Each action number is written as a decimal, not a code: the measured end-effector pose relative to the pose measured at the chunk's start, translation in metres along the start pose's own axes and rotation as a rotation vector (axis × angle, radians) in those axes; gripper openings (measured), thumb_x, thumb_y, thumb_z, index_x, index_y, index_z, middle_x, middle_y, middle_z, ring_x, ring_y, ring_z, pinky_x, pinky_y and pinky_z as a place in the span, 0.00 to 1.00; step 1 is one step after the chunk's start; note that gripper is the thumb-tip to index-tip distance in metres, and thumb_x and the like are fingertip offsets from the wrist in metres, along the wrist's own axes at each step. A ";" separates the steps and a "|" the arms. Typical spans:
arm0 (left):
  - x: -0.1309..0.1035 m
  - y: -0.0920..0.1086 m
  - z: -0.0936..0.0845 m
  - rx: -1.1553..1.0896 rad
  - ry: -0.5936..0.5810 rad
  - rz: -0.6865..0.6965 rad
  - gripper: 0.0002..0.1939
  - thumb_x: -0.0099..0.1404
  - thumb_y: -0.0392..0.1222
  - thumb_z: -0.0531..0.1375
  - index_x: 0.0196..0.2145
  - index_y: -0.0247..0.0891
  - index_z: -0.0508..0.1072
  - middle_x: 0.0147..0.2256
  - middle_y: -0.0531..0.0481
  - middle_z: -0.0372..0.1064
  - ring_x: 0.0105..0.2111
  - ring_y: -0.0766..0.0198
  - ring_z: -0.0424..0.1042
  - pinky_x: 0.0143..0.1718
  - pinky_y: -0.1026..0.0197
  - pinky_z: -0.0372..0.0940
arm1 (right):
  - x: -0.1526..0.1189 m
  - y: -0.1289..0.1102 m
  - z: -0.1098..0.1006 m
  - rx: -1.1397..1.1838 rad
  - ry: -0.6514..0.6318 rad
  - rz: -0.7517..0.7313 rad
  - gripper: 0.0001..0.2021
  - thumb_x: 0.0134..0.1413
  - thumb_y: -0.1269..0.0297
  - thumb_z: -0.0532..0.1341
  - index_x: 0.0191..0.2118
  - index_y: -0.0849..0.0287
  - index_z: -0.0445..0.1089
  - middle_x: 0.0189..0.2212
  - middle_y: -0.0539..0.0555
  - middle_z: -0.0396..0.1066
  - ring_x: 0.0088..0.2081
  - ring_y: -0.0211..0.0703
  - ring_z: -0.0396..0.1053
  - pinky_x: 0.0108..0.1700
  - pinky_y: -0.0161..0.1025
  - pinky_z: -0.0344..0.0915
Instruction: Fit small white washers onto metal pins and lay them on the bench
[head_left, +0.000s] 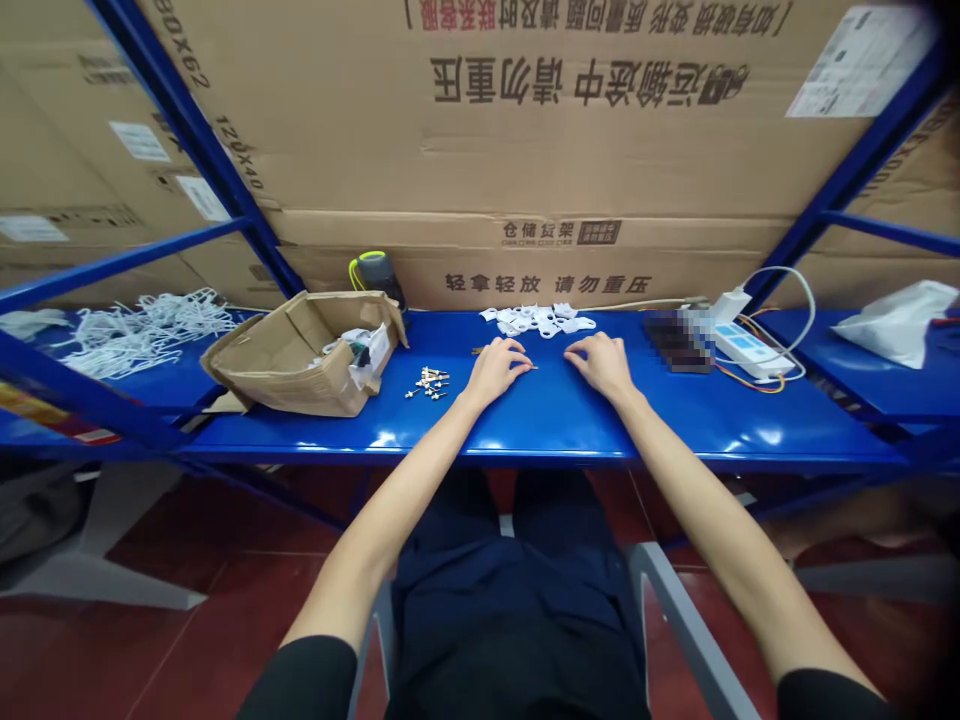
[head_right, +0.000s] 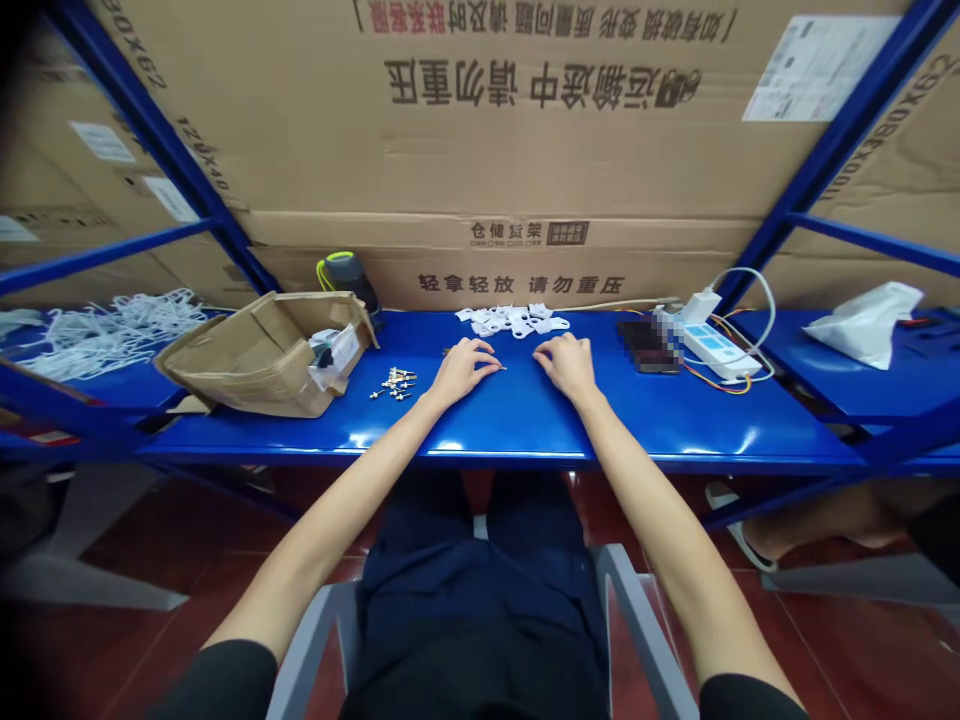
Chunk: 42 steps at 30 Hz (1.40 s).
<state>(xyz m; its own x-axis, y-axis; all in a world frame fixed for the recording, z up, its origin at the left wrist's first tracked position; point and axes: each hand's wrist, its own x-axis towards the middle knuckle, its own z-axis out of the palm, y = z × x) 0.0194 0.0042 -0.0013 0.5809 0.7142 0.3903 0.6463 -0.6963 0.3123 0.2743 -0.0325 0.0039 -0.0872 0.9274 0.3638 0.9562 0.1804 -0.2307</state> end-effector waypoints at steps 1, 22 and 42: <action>0.000 0.000 0.000 -0.022 0.015 -0.008 0.10 0.75 0.46 0.64 0.45 0.46 0.87 0.54 0.48 0.77 0.53 0.54 0.70 0.59 0.52 0.64 | 0.000 -0.004 0.001 0.071 -0.028 -0.049 0.17 0.72 0.59 0.56 0.49 0.55 0.84 0.49 0.59 0.83 0.53 0.56 0.72 0.58 0.53 0.64; -0.003 0.005 -0.004 -0.007 0.064 -0.232 0.09 0.76 0.44 0.63 0.46 0.43 0.84 0.50 0.45 0.79 0.54 0.49 0.69 0.58 0.48 0.61 | 0.037 -0.038 0.037 0.658 -0.022 0.021 0.13 0.63 0.56 0.64 0.39 0.57 0.85 0.37 0.55 0.85 0.43 0.50 0.80 0.53 0.44 0.72; 0.002 -0.004 0.002 -0.234 0.341 -0.052 0.04 0.74 0.42 0.65 0.41 0.42 0.80 0.43 0.50 0.81 0.39 0.56 0.71 0.47 0.54 0.65 | 0.035 -0.040 0.035 1.169 0.074 0.100 0.20 0.42 0.46 0.78 0.37 0.56 0.84 0.36 0.56 0.84 0.41 0.53 0.80 0.54 0.52 0.75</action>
<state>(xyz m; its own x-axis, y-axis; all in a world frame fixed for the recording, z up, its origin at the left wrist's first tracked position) 0.0191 0.0082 -0.0033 0.3280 0.7121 0.6208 0.5178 -0.6851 0.5123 0.2232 0.0040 -0.0054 0.0274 0.9401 0.3399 0.1161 0.3348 -0.9351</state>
